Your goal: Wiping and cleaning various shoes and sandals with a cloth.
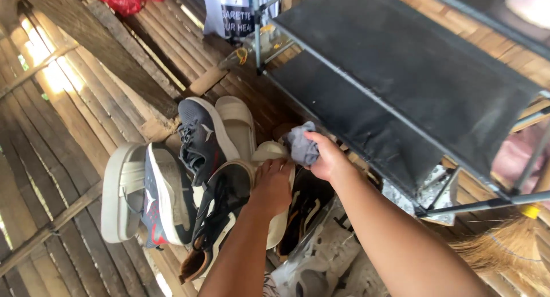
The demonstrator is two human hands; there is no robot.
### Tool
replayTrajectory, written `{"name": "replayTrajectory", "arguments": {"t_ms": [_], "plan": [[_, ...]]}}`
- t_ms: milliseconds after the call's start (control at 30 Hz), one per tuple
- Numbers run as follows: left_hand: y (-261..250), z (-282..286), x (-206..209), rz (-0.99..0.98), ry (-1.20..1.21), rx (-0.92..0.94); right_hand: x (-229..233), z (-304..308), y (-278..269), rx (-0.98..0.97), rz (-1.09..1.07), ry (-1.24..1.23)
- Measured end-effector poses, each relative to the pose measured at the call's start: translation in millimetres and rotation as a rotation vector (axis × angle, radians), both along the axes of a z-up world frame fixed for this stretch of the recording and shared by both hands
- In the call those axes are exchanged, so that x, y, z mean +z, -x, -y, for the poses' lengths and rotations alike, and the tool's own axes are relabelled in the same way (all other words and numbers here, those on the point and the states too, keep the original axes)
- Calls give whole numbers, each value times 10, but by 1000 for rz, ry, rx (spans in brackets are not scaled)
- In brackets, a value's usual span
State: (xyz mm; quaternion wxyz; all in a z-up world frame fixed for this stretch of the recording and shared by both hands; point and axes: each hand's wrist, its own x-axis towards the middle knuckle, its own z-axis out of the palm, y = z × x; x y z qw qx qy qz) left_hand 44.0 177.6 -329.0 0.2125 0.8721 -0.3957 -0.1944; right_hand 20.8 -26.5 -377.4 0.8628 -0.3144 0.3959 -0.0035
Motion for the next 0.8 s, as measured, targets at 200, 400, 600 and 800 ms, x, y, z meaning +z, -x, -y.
{"name": "replayTrajectory", "arguments": {"t_ms": [200,400,600,800], "plan": [[-190,-26,-62,-88,127,15,-201,-144,-84,-56,53,-122],[-371,84,-311,-396,405,253,323,-37,87,-149,29,19],[-427,129,675,-1271,856,927,1148,257,84,-68,410,77],[-238,52,1147,-1722,734,665,1576,197,39,459,298,962]]}}
